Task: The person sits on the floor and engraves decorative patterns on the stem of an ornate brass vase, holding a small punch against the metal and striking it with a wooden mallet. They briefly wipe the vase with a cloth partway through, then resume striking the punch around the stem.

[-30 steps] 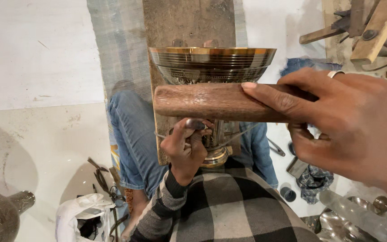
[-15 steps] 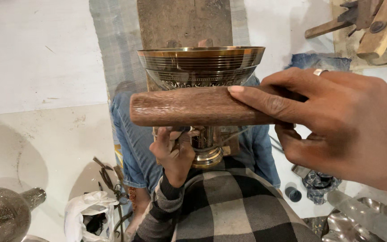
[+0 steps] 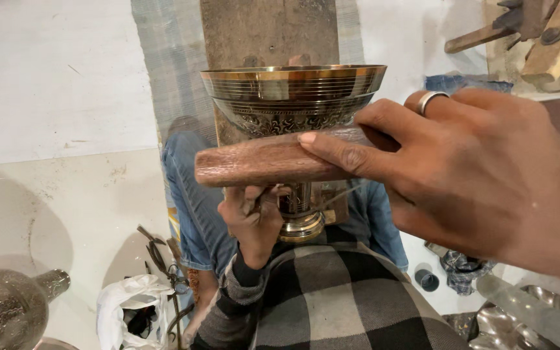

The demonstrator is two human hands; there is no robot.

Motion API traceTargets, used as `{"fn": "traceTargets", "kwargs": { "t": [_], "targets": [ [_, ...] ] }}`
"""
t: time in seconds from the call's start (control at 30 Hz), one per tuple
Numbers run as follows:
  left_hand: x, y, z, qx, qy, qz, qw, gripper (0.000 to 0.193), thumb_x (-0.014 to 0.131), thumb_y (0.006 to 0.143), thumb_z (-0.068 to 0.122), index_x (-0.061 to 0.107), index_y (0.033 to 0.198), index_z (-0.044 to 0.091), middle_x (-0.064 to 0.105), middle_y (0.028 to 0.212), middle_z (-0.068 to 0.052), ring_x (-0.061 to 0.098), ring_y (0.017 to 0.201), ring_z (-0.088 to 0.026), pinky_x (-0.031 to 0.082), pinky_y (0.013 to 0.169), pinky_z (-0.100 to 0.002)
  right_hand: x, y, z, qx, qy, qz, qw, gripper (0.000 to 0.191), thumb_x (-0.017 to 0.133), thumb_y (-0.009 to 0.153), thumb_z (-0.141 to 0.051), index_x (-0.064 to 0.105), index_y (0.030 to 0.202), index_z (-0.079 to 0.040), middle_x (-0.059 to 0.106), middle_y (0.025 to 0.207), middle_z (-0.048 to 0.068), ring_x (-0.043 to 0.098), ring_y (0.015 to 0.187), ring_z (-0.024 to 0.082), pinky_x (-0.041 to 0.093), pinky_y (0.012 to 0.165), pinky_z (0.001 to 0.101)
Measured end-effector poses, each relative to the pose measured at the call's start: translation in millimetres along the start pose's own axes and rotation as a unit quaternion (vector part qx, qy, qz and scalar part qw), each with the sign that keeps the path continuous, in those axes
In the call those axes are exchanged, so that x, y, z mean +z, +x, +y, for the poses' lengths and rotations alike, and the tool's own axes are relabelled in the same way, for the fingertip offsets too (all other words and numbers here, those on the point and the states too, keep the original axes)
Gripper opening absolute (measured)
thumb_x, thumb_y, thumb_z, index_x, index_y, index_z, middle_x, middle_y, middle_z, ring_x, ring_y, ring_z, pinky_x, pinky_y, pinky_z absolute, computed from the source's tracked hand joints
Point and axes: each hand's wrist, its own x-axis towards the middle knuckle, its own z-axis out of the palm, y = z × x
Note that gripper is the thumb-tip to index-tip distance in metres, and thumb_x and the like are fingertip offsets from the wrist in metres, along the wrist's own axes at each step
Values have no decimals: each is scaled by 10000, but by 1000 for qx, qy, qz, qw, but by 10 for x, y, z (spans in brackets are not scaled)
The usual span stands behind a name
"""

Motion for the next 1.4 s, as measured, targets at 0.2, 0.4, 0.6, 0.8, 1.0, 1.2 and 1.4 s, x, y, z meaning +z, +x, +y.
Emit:
{"fn": "traceTargets", "kwargs": {
  "t": [0.2, 0.4, 0.6, 0.8, 1.0, 1.2, 1.4],
  "targets": [
    [-21, -34, 83, 54, 134, -15, 989, 242, 667, 910, -22, 659, 1151, -41, 751, 900, -151, 767, 751, -177, 567, 657, -262, 194, -90, 50, 41, 51, -27, 998, 896, 792, 654, -178, 525, 1479, -404, 732, 1170, -23, 694, 682, 183, 562, 575, 327],
    [-15, -121, -2, 111, 226, 14, 968, 132, 755, 935, 7, 709, 1057, 25, 710, 840, -131, 705, 737, -227, 552, 828, -371, 254, -181, 99, 7, 106, 95, 990, 784, 788, 726, -150, 591, 1461, -343, 733, 1139, 21, 682, 705, 198, 559, 601, 349],
    [-42, -178, -79, 43, 193, 8, 980, 127, 713, 896, -28, 703, 1013, 20, 734, 873, -112, 746, 767, -229, 570, 781, -297, 178, -125, 55, -31, 10, 155, 987, 602, 778, 852, -290, 612, 1425, -367, 727, 1076, 3, 677, 680, 186, 527, 572, 324],
    [-63, -122, 10, 48, 184, -21, 981, 140, 714, 877, -73, 693, 990, 7, 680, 819, -92, 682, 688, -159, 526, 672, -286, 189, -225, 65, 6, 21, 108, 994, 685, 804, 823, -137, 638, 1449, -360, 726, 1027, -13, 661, 646, 179, 516, 573, 342],
    [-37, -6, 174, 51, 163, -37, 985, 223, 655, 787, -91, 678, 991, -3, 651, 777, -107, 659, 643, -156, 516, 612, -293, 366, -410, 87, 38, 56, 62, 996, 753, 807, 748, -91, 617, 1426, -356, 731, 1026, -14, 628, 587, 166, 491, 507, 326],
    [12, 74, 284, 74, 196, -69, 975, 237, 654, 817, -100, 687, 1029, -1, 700, 809, -109, 697, 653, -191, 517, 606, -303, 465, -483, 123, 82, 138, 64, 985, 734, 792, 733, -66, 656, 1415, -301, 748, 1085, 42, 597, 537, 192, 479, 481, 374],
    [-37, 224, 464, 69, 204, -197, 956, 506, 658, 660, -63, 688, 1157, 29, 672, 783, -127, 665, 627, -242, 531, 603, -371, 709, -804, 185, 146, 254, 108, 950, 652, 754, 706, -34, 685, 1336, -187, 740, 1087, 77, 689, 679, 179, 560, 573, 327]
  ]
}}
